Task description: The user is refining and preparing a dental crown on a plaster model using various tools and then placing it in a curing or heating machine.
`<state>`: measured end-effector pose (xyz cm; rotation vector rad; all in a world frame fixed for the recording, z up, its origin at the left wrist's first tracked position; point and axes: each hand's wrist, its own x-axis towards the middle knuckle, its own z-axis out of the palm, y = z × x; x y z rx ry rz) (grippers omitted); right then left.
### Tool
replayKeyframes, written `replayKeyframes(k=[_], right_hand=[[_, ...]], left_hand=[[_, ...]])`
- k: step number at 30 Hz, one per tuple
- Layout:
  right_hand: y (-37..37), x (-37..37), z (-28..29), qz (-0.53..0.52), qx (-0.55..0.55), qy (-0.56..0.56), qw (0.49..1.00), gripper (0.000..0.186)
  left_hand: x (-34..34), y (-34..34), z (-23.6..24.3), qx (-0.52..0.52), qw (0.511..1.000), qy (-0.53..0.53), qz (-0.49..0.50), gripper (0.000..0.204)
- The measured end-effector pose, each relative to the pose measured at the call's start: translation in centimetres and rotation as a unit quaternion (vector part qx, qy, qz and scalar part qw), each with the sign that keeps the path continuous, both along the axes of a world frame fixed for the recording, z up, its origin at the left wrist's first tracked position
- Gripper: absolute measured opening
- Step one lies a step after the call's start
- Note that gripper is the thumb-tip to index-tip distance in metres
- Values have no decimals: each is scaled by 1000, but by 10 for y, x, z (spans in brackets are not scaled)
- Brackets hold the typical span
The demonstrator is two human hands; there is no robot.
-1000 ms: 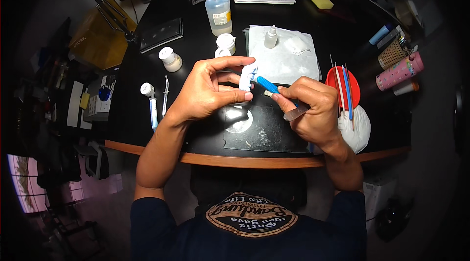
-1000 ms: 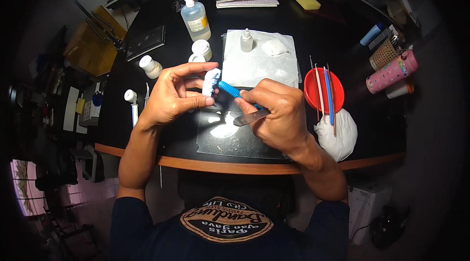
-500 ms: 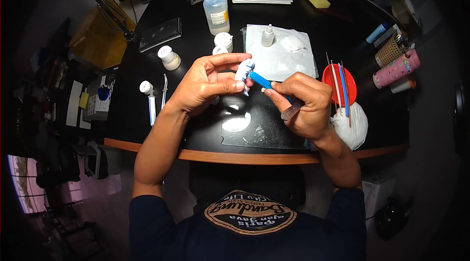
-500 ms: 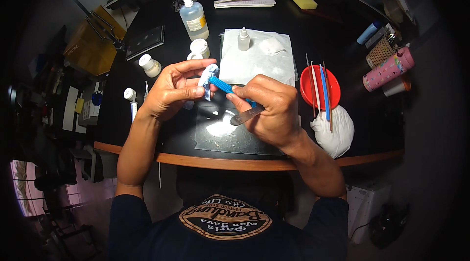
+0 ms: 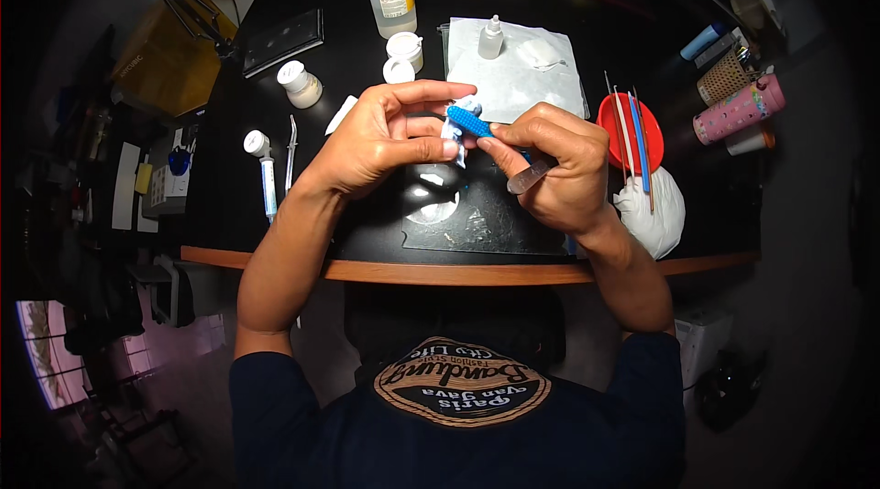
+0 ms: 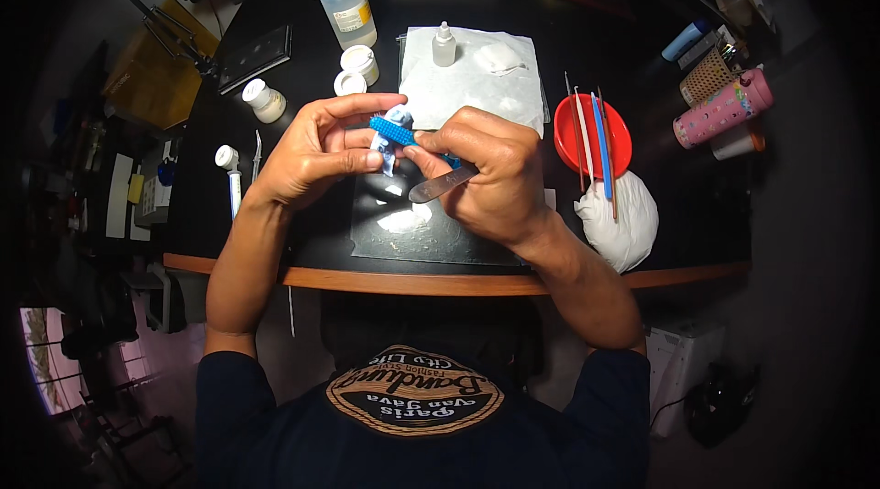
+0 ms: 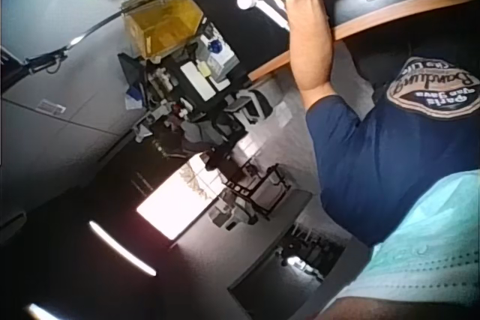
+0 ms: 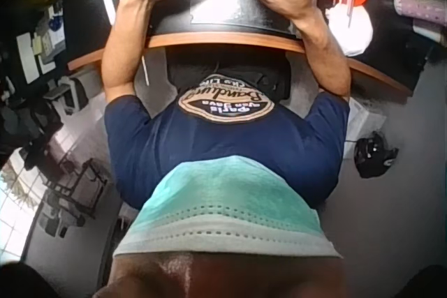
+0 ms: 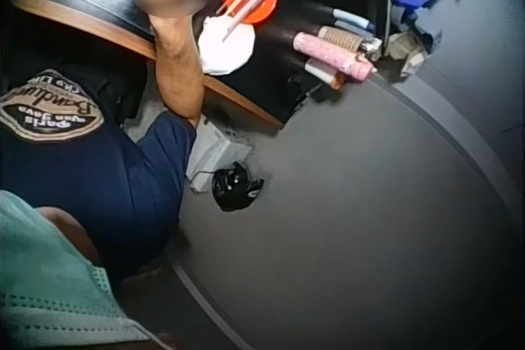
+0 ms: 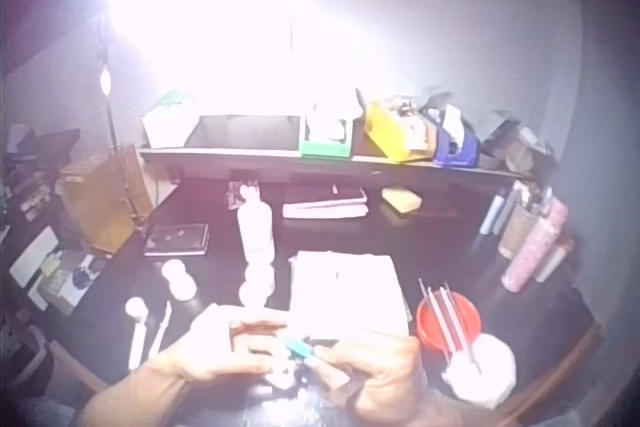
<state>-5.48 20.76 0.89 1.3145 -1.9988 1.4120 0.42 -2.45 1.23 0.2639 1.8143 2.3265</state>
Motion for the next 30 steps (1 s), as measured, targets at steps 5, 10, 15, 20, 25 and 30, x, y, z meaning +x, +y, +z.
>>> replayKeyframes(k=[5,10,15,20,25,30], right_hand=[[5,-2,5,6,36,-2,999,11],[5,1,2,-5,12,-6,1000,11],[0,1,-1,21,-7,2,1000,12],[-1,1,1,14,21,-2,1000,13],[-1,2,1,5,39,-4,999,11],[0,15,-4,31,163,-30,986,16]], left_hand=[[1,-13,3,44,999,23,16,71],[3,-5,5,56,998,12,8,71],[3,10,1,-18,999,20,-41,66],[1,-6,1,-18,999,43,27,65],[-3,-19,9,59,984,98,139,66],[-5,-12,3,-24,963,160,217,64]])
